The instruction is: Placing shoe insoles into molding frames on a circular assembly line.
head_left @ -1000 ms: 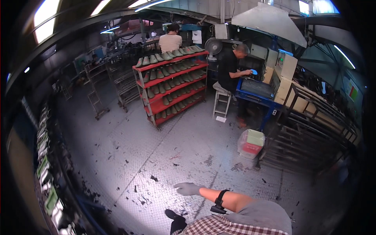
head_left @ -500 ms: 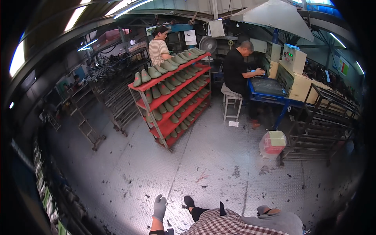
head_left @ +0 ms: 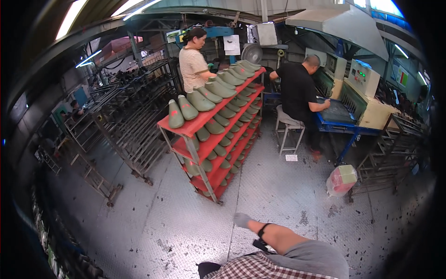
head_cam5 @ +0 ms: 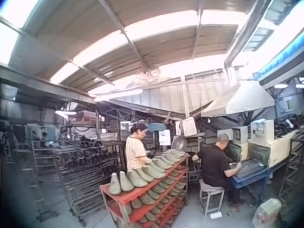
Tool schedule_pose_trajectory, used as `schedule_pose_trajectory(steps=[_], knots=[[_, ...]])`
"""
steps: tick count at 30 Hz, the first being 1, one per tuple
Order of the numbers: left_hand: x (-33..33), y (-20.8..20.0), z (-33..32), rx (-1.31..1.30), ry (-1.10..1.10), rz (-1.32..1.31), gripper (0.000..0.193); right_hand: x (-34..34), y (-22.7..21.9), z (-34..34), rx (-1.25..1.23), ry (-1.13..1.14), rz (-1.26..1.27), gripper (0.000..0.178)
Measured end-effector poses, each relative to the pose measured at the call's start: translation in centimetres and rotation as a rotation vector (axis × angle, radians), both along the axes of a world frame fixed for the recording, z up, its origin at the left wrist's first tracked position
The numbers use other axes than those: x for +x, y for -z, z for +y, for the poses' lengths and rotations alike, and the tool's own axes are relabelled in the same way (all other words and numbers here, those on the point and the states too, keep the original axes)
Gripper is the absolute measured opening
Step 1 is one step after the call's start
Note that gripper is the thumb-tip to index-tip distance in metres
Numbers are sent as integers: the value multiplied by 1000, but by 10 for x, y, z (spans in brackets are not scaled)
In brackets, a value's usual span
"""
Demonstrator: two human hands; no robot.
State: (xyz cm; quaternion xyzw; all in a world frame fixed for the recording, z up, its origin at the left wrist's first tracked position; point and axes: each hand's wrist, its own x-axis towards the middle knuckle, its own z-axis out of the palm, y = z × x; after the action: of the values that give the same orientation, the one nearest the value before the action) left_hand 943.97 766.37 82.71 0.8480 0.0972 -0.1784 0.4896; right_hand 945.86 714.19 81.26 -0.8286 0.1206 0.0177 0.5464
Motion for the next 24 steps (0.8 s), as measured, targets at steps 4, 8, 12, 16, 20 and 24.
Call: schedule_pose_trajectory(steps=[4,8,12,16,20,24], knots=[[48,-7,85,388,98,75,30,193,-82,135,136,-198,4,25],[103,-11,185,744,255,210,32,325,-145,221,170,-216,107,47],[222,2,254,949,321,-11,27,449,-177,269,213,-312,136,55],[421,-27,230,-153,-365,-342,59,579,-185,319,159,-327,-35,51],[649,-199,78,-290,-201,-299,60,711,-216,244,-32,-133,-141,52],[801,-300,-10,-398,-53,-326,66,885,-212,188,-2,69,-429,54]])
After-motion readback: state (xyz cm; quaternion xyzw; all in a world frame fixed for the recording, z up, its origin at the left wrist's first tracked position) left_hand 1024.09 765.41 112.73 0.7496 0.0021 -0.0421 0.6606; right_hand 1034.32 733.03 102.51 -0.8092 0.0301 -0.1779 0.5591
